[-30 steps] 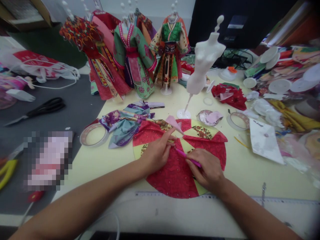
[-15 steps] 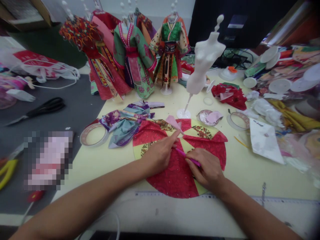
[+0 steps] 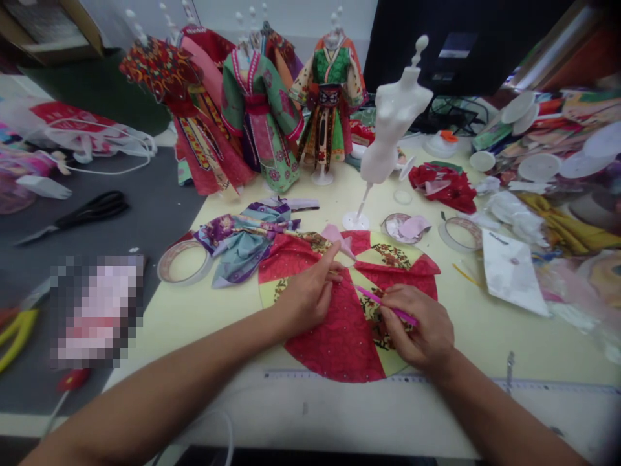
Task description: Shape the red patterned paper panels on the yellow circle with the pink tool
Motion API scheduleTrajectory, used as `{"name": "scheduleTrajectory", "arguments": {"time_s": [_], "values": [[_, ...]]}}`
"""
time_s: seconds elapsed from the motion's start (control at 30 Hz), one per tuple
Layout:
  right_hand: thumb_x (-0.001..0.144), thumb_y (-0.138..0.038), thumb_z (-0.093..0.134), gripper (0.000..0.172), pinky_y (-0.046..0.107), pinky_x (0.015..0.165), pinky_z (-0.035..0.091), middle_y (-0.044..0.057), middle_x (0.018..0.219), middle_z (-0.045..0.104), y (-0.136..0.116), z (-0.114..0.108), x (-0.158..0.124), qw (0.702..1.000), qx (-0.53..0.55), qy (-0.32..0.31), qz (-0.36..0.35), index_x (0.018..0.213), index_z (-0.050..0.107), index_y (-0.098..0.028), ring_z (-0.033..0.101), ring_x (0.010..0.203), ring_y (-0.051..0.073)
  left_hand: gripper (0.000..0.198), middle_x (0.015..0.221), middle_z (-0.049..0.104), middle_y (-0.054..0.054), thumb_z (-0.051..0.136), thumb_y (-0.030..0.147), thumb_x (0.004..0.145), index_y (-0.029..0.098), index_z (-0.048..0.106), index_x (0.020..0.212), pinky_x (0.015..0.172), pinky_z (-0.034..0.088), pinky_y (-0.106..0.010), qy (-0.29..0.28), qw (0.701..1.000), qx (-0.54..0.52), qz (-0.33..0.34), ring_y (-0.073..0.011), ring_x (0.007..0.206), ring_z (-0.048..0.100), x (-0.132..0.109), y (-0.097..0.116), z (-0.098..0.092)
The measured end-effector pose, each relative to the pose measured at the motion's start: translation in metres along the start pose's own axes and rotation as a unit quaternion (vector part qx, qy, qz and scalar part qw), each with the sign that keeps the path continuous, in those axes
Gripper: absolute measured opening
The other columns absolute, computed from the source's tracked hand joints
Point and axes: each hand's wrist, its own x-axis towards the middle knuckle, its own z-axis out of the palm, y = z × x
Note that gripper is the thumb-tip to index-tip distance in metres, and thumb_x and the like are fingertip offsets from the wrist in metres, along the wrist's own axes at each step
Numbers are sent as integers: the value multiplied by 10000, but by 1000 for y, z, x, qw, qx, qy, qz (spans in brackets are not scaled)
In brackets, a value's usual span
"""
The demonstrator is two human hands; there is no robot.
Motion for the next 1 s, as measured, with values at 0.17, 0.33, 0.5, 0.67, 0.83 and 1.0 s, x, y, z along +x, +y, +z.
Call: {"name": "scheduleTrajectory", "arguments": {"time_s": [0.17, 0.33, 0.5, 0.67, 0.83, 1.0], "values": [[723, -32, 540, 234, 320, 634, 515, 54, 738, 595, 0, 0, 0, 1000, -7, 9, -6, 918, 543, -160, 581, 719, 166, 690, 1135, 567, -102, 382, 63, 810, 237, 71, 1401, 832, 478, -338, -19, 999, 42, 17, -175, 915, 619, -1, -3, 0], [721, -34, 547, 224, 322, 636, 518, 59, 735, 599, -1, -1, 1, 1000, -16, 6, -1, 912, 549, -151, 588, 720, 171, 664, 1109, 583, -96, 401, 74, 818, 227, 109, 1394, 827, 492, -338, 9, 997, 57, 47, -171, 929, 613, -1, -9, 1], [720, -38, 563, 263, 306, 631, 517, 41, 743, 603, 0, -4, 0, 999, -32, 28, -7, 947, 554, -171, 599, 729, 167, 594, 1049, 615, -83, 434, 78, 815, 212, 232, 1358, 804, 506, -308, 39, 998, 31, 46, -153, 895, 618, 1, -5, -1], [738, -22, 536, 373, 335, 672, 522, 27, 766, 621, 7, -15, -6, 996, -12, 80, 32, 1068, 553, -195, 614, 723, 165, 345, 871, 640, -38, 540, 104, 789, 165, 500, 1126, 815, 482, -271, 238, 970, -3, 55, -120, 824, 608, 5, 2, -9], [768, -28, 502, 425, 290, 644, 508, 28, 793, 645, 18, -20, -5, 992, -78, 83, 59, 1154, 525, -206, 615, 716, 152, 259, 840, 638, -30, 564, 135, 788, 153, 537, 1045, 763, 487, -246, 261, 965, -6, 24, -106, 773, 604, 9, 0, -11], [794, -112, 523, 348, 361, 823, 470, 63, 964, 648, 28, -17, 3, 981, -180, 20, 70, 1134, 510, -188, 593, 899, 201, 299, 850, 641, -32, 546, 138, 790, 158, 511, 1086, 797, 481, -281, 228, 973, 26, 28, -121, 796, 608, 11, -5, -11]]}}
